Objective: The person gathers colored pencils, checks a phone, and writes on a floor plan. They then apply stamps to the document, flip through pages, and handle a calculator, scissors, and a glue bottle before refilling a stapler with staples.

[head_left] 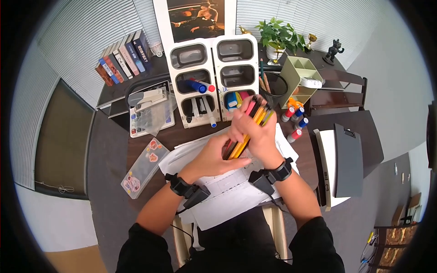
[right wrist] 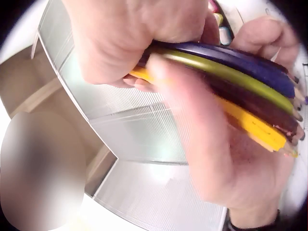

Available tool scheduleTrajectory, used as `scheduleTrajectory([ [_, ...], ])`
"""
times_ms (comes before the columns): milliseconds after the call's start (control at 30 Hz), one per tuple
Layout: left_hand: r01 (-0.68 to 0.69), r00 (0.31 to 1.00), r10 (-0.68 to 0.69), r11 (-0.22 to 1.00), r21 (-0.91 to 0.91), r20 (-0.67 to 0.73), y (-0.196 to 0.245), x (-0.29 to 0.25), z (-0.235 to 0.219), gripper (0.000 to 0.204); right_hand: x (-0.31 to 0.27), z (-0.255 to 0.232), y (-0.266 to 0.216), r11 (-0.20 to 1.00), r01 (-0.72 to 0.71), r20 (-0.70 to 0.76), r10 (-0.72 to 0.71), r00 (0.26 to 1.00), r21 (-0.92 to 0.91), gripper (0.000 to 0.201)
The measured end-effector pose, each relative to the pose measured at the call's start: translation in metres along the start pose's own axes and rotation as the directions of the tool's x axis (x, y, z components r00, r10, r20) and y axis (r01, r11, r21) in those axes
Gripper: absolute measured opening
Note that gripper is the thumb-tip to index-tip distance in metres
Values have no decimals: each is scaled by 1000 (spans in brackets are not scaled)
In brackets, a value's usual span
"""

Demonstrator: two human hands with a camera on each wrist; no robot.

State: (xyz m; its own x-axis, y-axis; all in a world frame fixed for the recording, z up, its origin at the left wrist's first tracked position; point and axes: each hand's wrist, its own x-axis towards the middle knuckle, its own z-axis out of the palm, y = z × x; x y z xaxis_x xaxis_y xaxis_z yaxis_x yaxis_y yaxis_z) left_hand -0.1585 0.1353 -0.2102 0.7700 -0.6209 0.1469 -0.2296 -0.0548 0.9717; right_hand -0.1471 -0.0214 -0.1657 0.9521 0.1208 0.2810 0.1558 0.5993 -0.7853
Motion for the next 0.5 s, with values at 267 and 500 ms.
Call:
scheduleTrajectory([
  [267,-312,855,388,915,257,-345,-13,9,5,45,19,-37,-15,776,-198,81,187,979,599,7],
  [500,-336,604,793,339,879,-75,-1,-3,-4,65,0,-12,24,453,-384,239,344,908,805,8],
])
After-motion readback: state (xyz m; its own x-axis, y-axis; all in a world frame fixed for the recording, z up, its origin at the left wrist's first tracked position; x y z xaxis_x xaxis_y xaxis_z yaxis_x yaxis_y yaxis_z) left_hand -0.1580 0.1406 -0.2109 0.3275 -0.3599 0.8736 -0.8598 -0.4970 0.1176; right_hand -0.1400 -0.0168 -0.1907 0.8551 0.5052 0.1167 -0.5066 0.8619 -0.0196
